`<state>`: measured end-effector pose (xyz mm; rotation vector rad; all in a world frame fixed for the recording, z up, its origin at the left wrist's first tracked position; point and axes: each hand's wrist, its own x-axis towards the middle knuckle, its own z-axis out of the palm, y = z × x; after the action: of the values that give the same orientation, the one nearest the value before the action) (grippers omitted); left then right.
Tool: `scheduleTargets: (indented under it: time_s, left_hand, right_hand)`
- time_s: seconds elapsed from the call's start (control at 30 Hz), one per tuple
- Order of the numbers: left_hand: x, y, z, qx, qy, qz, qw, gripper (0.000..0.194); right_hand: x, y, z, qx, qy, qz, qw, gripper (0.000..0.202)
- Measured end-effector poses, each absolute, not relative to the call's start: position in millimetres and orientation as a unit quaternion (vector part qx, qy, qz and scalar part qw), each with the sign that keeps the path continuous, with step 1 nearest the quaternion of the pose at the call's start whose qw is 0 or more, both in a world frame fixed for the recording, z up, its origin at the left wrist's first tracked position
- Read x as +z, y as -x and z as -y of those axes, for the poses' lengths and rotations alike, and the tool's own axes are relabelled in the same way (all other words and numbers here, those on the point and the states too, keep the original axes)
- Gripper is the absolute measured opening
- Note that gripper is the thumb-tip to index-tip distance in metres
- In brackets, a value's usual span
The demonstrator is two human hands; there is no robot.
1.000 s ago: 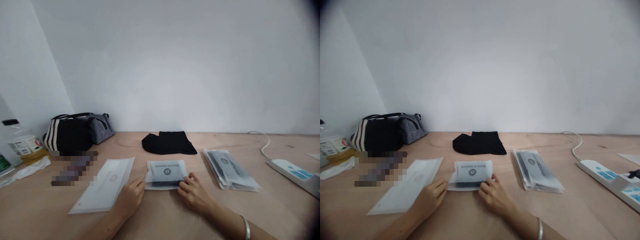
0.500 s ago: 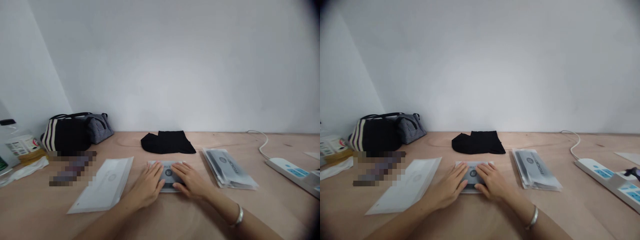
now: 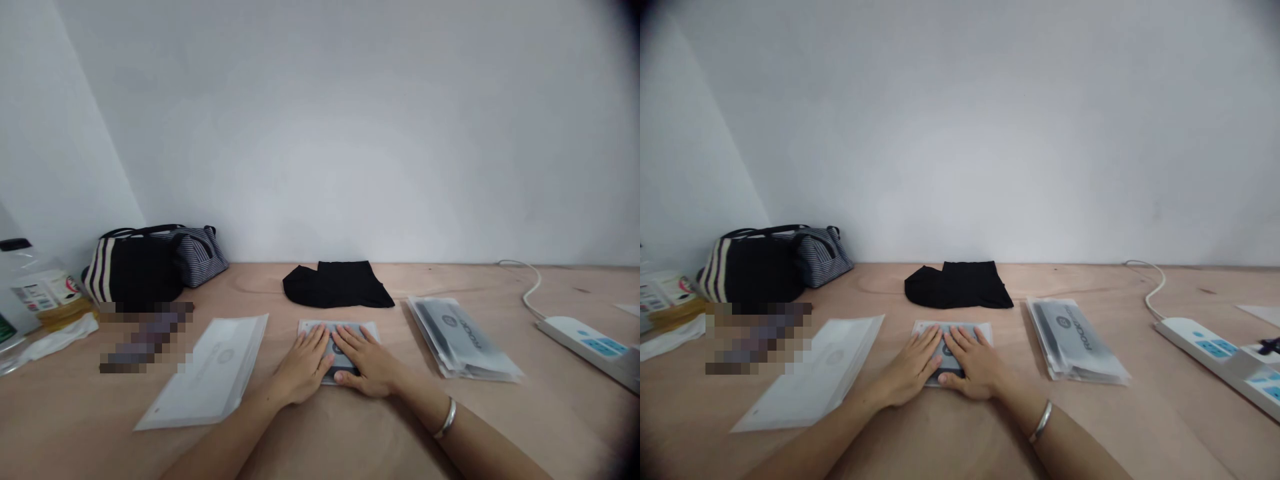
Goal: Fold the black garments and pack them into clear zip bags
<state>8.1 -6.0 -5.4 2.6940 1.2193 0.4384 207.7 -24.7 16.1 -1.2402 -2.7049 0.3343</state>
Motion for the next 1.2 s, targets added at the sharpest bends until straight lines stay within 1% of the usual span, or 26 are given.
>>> scheduleTargets:
  time_s: [0.1,0.17,0.2,0.27,0.33,0.37,0.47,0.67,0.77,0.9,0.97,1.07,1.13,1.2]
  left_hand:
    - [-5,-8,7,0.179,-0.897,-0.394,0.094,0.050]
    - [-5,-7,8,0.242,-0.874,-0.405,0.119,0.044]
    - [-6,-6,8,0.282,-0.853,-0.420,0.130,0.041]
    - [-7,-4,6,0.354,-0.802,-0.461,0.140,0.035]
    - [-10,-2,2,0.395,-0.759,-0.499,0.140,0.035]
    - [-11,-1,-1,0.405,-0.743,-0.514,0.139,0.036]
    - [-15,2,-8,0.433,-0.699,-0.552,0.141,0.037]
    - [-15,7,-13,0.469,-0.631,-0.607,0.115,0.040]
    - [-15,12,-14,0.468,-0.616,-0.625,0.103,0.037]
    - [-16,19,-18,0.462,-0.604,-0.644,0.085,0.035]
    - [-16,21,-21,0.458,-0.598,-0.653,0.075,0.034]
    - [-17,25,-26,0.445,-0.594,-0.667,0.062,0.033]
    - [-18,26,-26,0.431,-0.599,-0.673,0.052,0.033]
    - [-17,24,-24,0.415,-0.613,-0.672,0.038,0.035]
  right_hand:
    - [18,-207,28,0.121,0.410,0.901,0.069,0.088]
    - [20,-208,32,0.116,0.405,0.905,0.067,0.095]
    - [21,-207,34,0.109,0.404,0.906,0.066,0.096]
    - [23,-207,39,0.090,0.408,0.906,0.065,0.086]
    - [25,-204,43,0.069,0.409,0.908,0.062,0.074]
    - [25,-202,45,0.060,0.407,0.909,0.060,0.072]
    - [19,-192,49,0.031,0.421,0.904,0.060,0.073]
    - [5,-176,50,-0.083,0.497,0.857,0.107,0.062]
    - [19,-192,43,-0.150,0.565,0.801,0.131,0.061]
    - [51,-238,30,-0.217,0.696,0.662,0.174,0.061]
    - [60,-263,25,-0.201,0.763,0.590,0.172,0.058]
    - [57,-290,19,-0.086,0.861,0.484,0.132,0.053]
    - [51,-299,17,-0.023,0.890,0.443,0.104,0.048]
    - [46,-300,17,-0.034,0.880,0.464,0.096,0.048]
